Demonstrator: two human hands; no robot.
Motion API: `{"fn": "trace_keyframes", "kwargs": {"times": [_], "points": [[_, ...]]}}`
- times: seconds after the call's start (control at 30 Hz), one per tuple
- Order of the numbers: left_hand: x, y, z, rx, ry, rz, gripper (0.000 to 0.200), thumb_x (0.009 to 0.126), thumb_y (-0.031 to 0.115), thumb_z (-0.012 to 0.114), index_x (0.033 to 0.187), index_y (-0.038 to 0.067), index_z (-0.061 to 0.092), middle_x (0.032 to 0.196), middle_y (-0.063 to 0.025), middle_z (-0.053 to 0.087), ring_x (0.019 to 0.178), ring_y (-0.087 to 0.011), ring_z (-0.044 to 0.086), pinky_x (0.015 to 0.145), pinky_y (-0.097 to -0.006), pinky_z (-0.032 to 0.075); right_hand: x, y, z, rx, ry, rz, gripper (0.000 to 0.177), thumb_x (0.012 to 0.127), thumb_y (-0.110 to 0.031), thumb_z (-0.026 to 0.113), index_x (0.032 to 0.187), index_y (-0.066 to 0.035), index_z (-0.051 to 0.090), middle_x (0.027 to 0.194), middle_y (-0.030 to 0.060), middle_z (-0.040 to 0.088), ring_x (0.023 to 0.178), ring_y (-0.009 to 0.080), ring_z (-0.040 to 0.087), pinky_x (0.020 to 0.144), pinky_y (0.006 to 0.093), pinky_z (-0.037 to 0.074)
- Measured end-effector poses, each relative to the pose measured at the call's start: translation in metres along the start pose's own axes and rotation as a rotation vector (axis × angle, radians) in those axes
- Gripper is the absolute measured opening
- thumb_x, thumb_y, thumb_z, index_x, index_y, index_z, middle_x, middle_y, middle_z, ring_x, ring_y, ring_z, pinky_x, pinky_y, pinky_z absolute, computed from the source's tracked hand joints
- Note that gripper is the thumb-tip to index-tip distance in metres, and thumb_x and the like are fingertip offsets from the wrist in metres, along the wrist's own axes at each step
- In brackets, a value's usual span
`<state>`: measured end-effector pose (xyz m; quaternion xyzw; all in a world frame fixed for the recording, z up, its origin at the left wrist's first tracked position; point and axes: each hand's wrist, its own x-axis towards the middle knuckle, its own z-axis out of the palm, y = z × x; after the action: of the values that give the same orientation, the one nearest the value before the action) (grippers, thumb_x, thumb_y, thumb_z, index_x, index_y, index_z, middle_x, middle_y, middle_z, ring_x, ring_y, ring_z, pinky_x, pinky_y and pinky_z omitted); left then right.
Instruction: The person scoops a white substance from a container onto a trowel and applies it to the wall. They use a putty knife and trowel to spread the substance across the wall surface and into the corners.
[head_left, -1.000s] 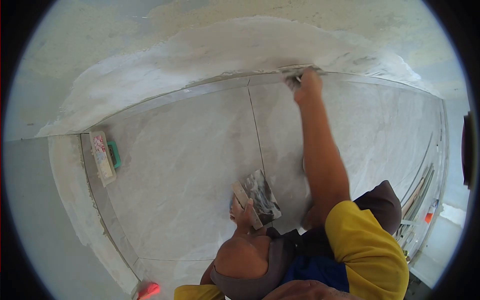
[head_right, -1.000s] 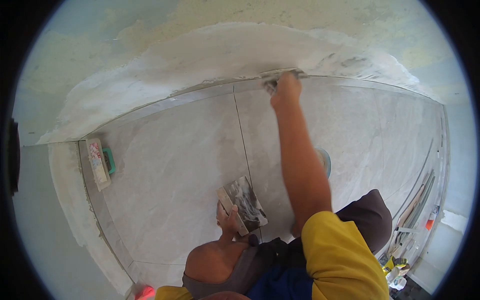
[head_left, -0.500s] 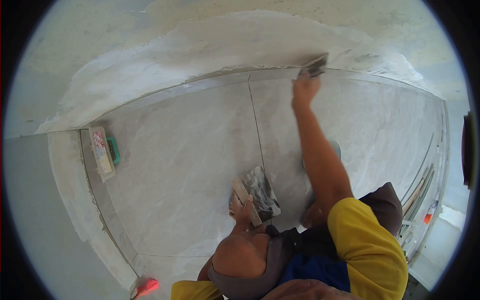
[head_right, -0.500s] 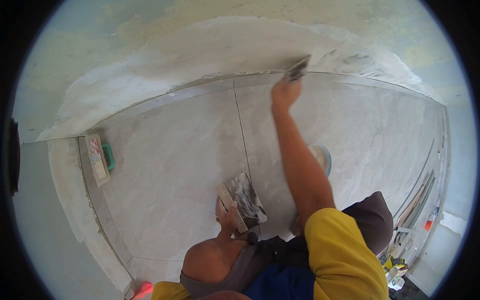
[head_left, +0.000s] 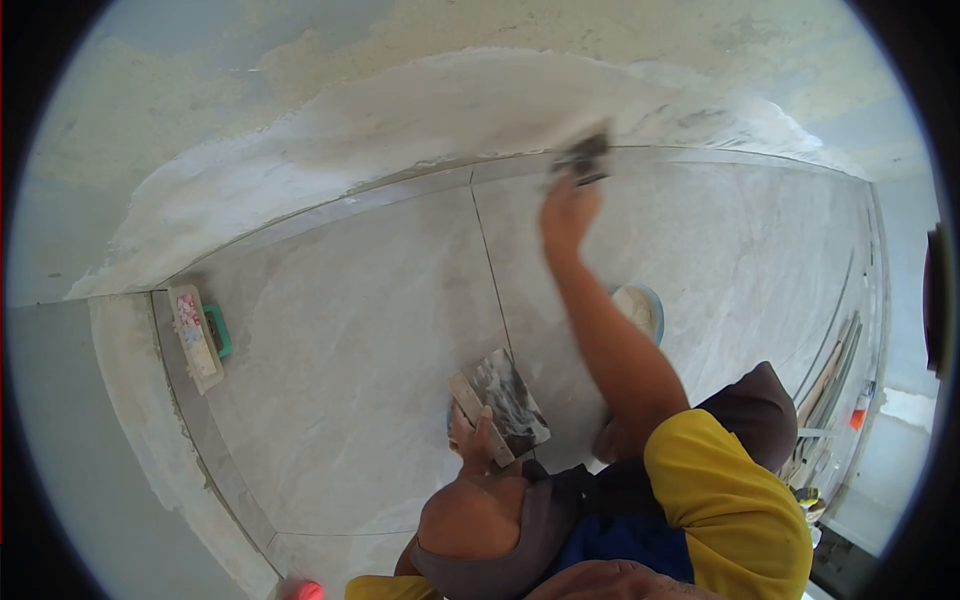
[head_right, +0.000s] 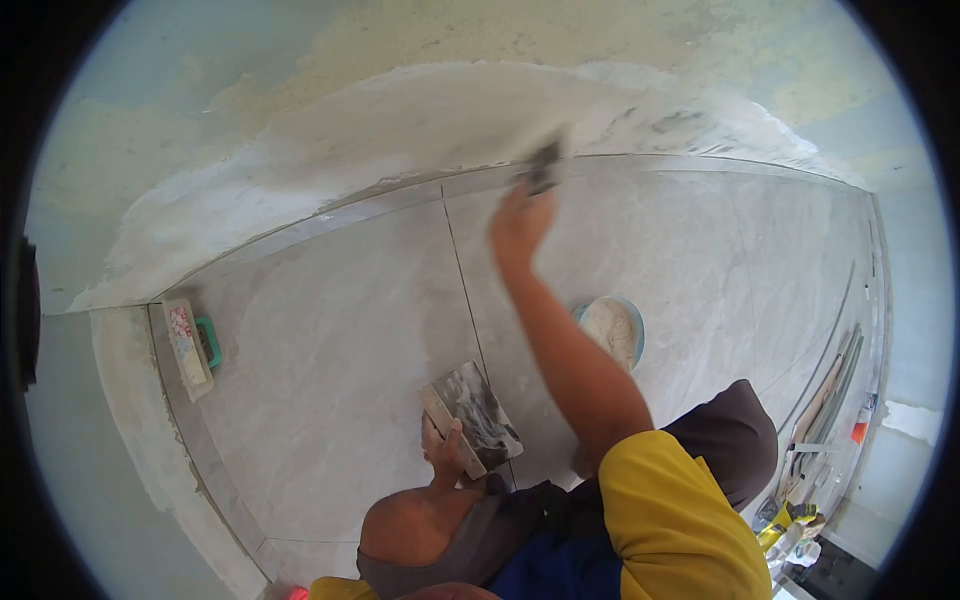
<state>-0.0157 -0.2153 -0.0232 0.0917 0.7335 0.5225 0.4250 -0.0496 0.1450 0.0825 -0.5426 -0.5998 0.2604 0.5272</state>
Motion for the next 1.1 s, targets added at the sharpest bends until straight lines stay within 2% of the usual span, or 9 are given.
{"fn": "trace_keyframes", "kwargs": {"times": [0.13,0.23,0.27,0.4,0.5,0.6,0.67,0.87,1.1], "points": [[0.000,-0.001,0.001,0.011,0.016,0.011,0.067,0.078,0.033,0.066,0.132,0.002,0.043,0.111,-0.0149,0.059,0.105,-0.0275,0.052,0.095,-0.0408,0.036,0.088,0.053,-0.022,-0.077,0.241,-0.063,0.028,0.088,-0.008,0.049,0.109,0.011,0.053,0.099,0.0267,0.058,0.098,0.0404,0.056,0.085,0.0440,0.043],[-0.001,-0.002,0.002,0.022,0.030,0.033,0.063,0.078,0.031,0.066,0.130,0.001,0.044,0.110,-0.0141,0.058,0.102,-0.0259,0.053,0.092,-0.0387,0.038,0.075,0.058,0.020,-0.561,0.308,-0.290,0.041,0.084,-0.008,0.054,0.121,0.011,0.047,0.122,0.0302,0.048,0.116,0.0452,0.044,0.100,0.0474,0.036],[-0.001,-0.002,0.002,0.028,0.034,0.039,0.062,0.078,0.030,0.066,0.129,0.001,0.044,0.110,-0.0138,0.058,0.101,-0.0253,0.053,0.092,-0.0380,0.039,0.052,0.014,0.034,-0.300,0.187,-0.025,0.048,0.083,-0.007,0.056,0.126,0.010,0.043,0.127,0.0311,0.045,0.118,0.0468,0.043,0.103,0.0500,0.032],[0.000,-0.003,0.003,0.057,0.035,0.064,0.058,0.079,0.026,0.066,0.127,0.000,0.045,0.108,-0.0127,0.058,0.098,-0.0231,0.054,0.089,-0.0353,0.041,-0.050,-0.054,0.055,-0.060,-0.167,-0.174,0.042,0.085,-0.005,0.053,0.122,0.013,0.045,0.117,0.0314,0.049,0.111,0.0466,0.047,0.097,0.0475,0.038],[0.000,-0.001,0.003,0.057,0.047,0.065,0.056,0.079,0.024,0.066,0.126,0.000,0.046,0.108,-0.0122,0.058,0.096,-0.0220,0.054,0.087,-0.0339,0.043,-0.048,-0.019,0.047,-0.116,0.008,-0.166,0.053,0.084,-0.005,0.052,0.134,0.007,0.038,0.119,0.0269,0.052,0.112,0.0428,0.049,0.095,0.0429,0.040],[0.000,0.003,0.001,-0.023,-0.007,0.008,0.073,0.077,0.037,0.067,0.135,0.002,0.041,0.116,-0.0158,0.058,0.111,-0.0303,0.051,0.100,-0.0432,0.032,0.026,0.024,0.000,-0.266,0.087,0.089,0.031,0.089,-0.008,0.047,0.116,0.008,0.048,0.107,0.0283,0.053,0.103,0.0440,0.050,0.087,0.0455,0.041],[0.000,-0.002,0.000,0.099,0.010,0.003,0.073,0.076,0.038,0.067,0.135,0.003,0.041,0.118,-0.0160,0.057,0.111,-0.0312,0.051,0.100,-0.0444,0.031,0.069,0.056,-0.021,-0.288,0.285,0.001,0.031,0.088,-0.008,0.048,0.114,0.009,0.048,0.106,0.0270,0.053,0.102,0.0449,0.050,0.086,0.0462,0.040],[0.001,-0.007,0.001,0.102,0.025,0.027,0.072,0.076,0.038,0.067,0.134,0.003,0.042,0.117,-0.0160,0.058,0.110,-0.0319,0.052,0.100,-0.0441,0.032,0.012,0.028,0.050,-0.193,0.146,-0.056,0.047,0.089,-0.001,0.044,0.134,0.008,0.039,0.128,0.0262,0.048,0.121,0.0425,0.044,0.104,0.0464,0.032],[0.000,-0.001,0.000,0.057,-0.029,0.020,0.063,0.082,0.025,0.066,0.132,-0.001,0.040,0.115,-0.0147,0.055,0.103,-0.0233,0.053,0.091,-0.0350,0.042,-0.050,-0.031,0.042,-0.005,-0.178,-0.128,0.035,0.088,-0.005,0.051,0.122,0.003,0.050,0.109,0.0235,0.057,0.100,0.0409,0.054,0.085,0.0437,0.044]]}}
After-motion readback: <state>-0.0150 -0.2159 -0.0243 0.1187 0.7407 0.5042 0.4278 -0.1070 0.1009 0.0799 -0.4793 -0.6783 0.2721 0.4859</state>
